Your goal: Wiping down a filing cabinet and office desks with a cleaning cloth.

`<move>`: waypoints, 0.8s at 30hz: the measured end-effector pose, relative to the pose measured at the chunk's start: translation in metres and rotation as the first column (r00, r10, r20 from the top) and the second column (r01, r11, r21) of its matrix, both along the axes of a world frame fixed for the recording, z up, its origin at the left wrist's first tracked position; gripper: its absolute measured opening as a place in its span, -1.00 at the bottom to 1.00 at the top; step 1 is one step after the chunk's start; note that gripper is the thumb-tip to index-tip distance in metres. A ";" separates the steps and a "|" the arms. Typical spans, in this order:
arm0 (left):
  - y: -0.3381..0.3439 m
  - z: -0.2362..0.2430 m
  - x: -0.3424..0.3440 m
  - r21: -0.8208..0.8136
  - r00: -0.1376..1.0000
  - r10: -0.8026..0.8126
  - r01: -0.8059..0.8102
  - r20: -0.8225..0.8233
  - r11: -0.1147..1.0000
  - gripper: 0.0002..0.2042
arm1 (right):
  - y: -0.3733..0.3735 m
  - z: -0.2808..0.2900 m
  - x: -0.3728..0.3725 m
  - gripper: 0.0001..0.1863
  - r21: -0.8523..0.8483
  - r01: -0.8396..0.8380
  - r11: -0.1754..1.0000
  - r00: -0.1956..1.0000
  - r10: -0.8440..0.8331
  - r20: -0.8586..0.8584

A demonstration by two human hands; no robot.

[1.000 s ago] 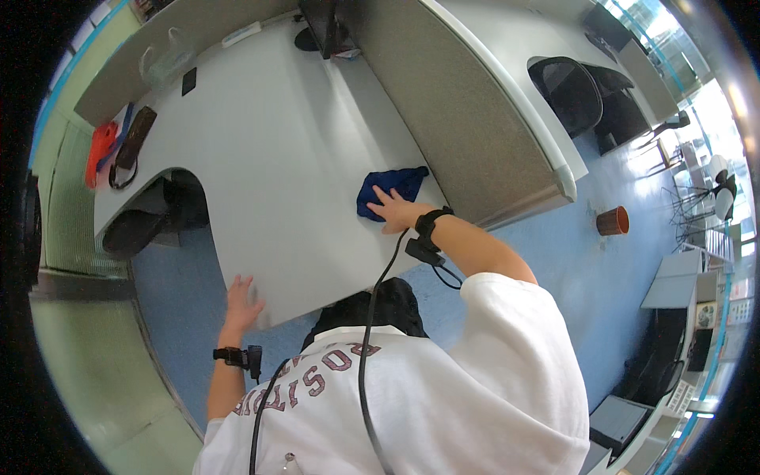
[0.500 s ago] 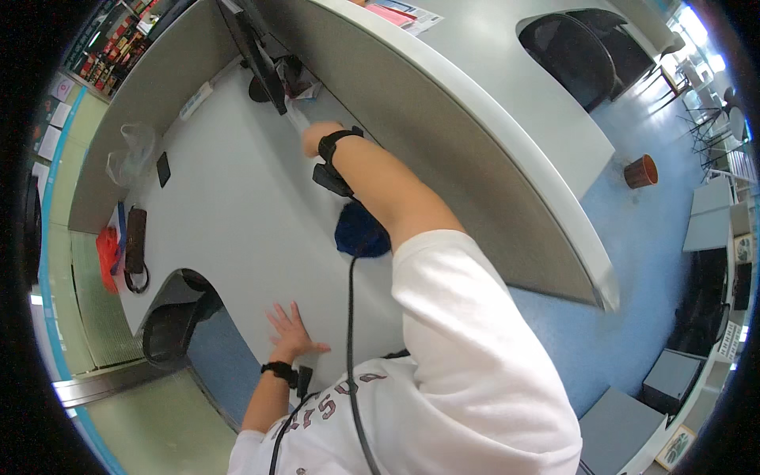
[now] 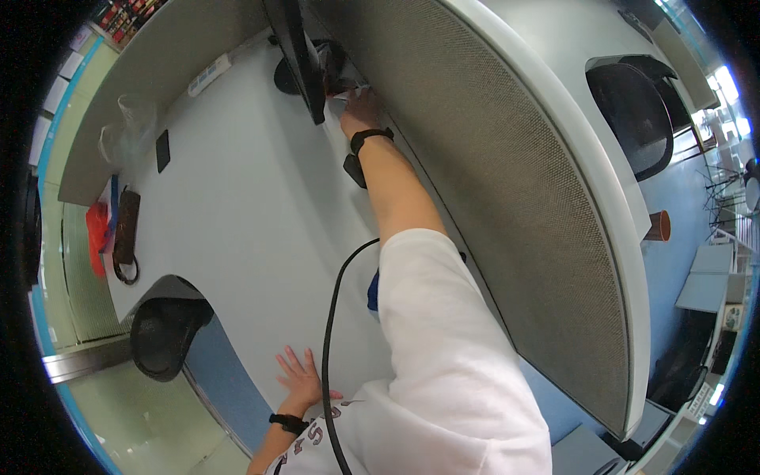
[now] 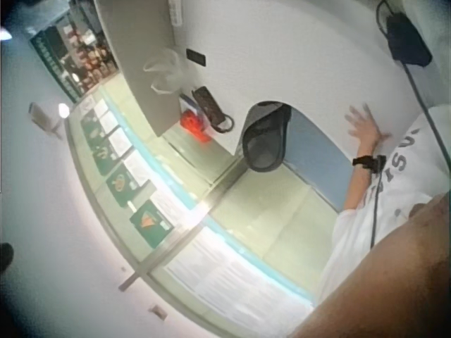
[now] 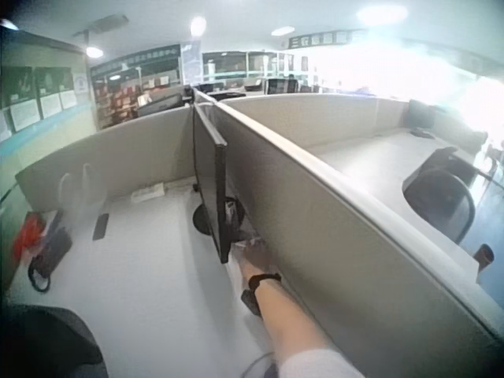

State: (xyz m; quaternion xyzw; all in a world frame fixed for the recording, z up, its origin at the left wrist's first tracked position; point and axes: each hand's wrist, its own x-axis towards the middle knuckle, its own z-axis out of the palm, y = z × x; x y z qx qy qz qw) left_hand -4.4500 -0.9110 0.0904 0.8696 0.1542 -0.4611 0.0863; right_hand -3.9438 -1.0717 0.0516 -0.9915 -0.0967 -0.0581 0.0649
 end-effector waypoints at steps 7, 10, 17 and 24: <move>-0.005 0.006 0.008 0.005 0.997 -0.025 0.025 0.068 1.000 0.32 | -0.034 0.027 -0.091 -0.54 0.560 0.006 0.828 0.996 0.044 -0.077; -0.007 0.007 0.012 0.031 0.996 -0.043 0.041 0.075 0.999 0.32 | -0.060 0.041 -0.155 -0.52 0.746 -0.033 0.665 0.977 0.180 -0.117; -0.013 0.033 0.017 0.045 0.986 -0.096 0.091 0.133 0.995 0.26 | -0.099 0.108 -0.305 -0.54 0.937 -0.134 0.323 0.852 0.521 -0.058; -0.019 0.079 0.029 -0.918 0.714 0.680 -0.137 0.170 0.373 -0.23 | -0.103 0.146 -0.411 -0.56 0.789 -0.503 0.351 0.687 0.717 0.119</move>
